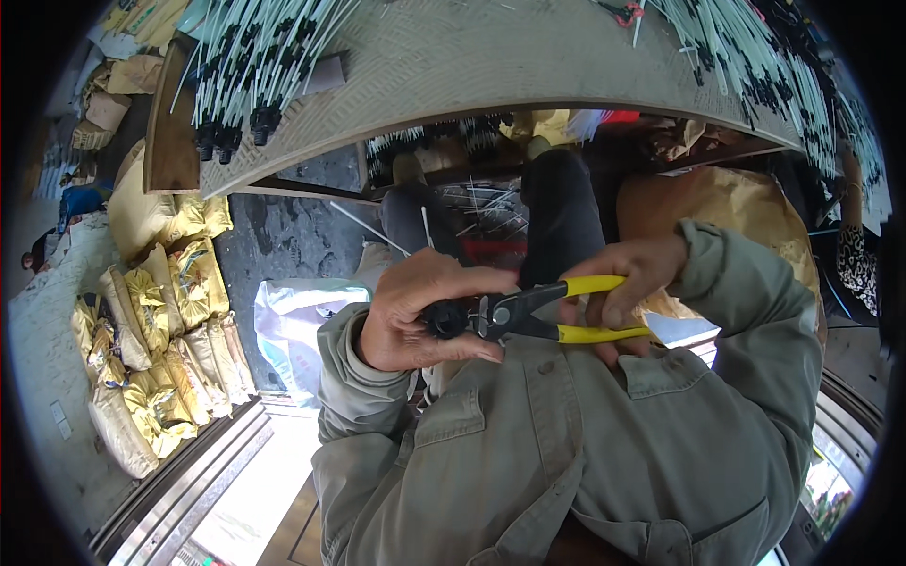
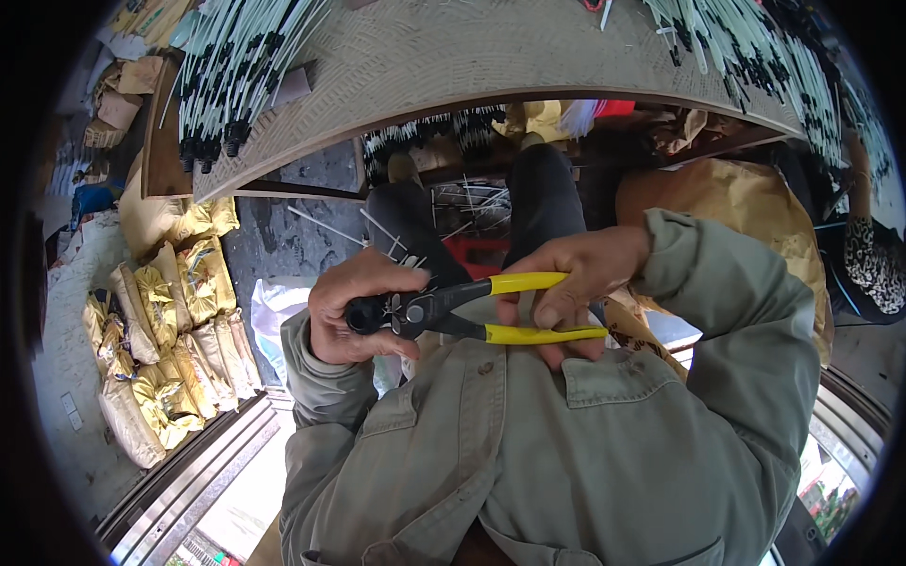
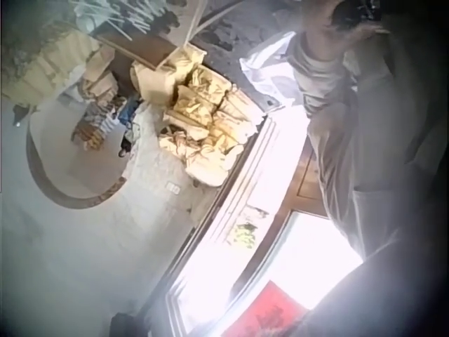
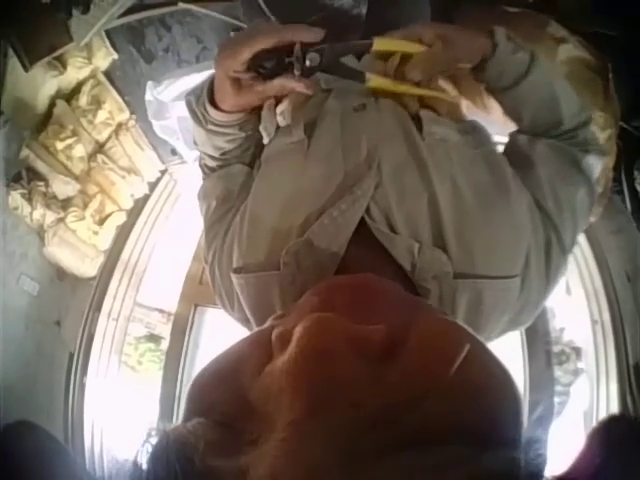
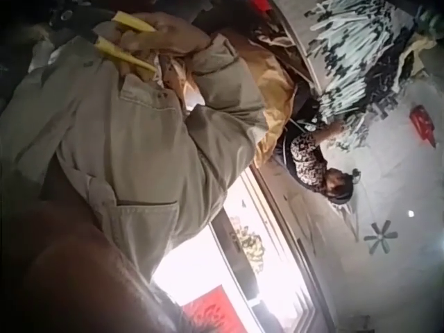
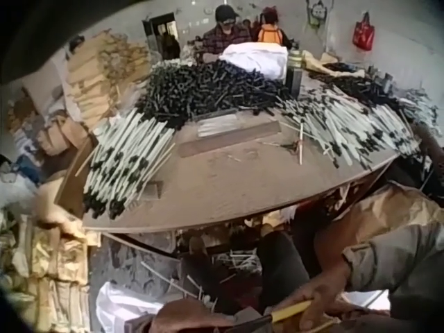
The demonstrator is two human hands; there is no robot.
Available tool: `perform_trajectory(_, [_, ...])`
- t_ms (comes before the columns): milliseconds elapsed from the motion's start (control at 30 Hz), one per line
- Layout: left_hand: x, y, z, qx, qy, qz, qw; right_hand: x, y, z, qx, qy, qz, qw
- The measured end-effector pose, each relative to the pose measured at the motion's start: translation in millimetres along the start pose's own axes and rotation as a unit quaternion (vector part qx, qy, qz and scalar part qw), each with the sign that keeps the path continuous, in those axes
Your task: Assembling and crimping bundles of wires into connectors at a production workbench.
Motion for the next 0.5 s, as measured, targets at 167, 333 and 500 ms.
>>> perform_trajectory(167, [12.0, -9.0, 1.0, -0.029, 0.061, -0.022, 0.997, -1.1, -9.5, -9.4, 0.321, 0.170, 0.161, 0.918])
perform_trajectory(333, [5.9, 1.0, -0.8, -0.022, 0.037, 0.022, 0.999, 4.6, 7.8, -17.7, 0.473, 0.242, 0.239, 0.813])
perform_trajectory(500, [-5.9, -3.3, 2.0, -0.024, -0.074, -0.052, 0.996, -6.9, 22.8, 8.5, -0.119, -0.127, -0.013, 0.985])
Point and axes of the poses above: each hand's wrist, its own x-axis away from the middle knuckle, its own z-axis out of the back of the hand, y = z × x, the point moved 1 cm from there along -x, towards the middle knuckle, and after that the axes turned 8 degrees about -x, right-handed, at the moved point
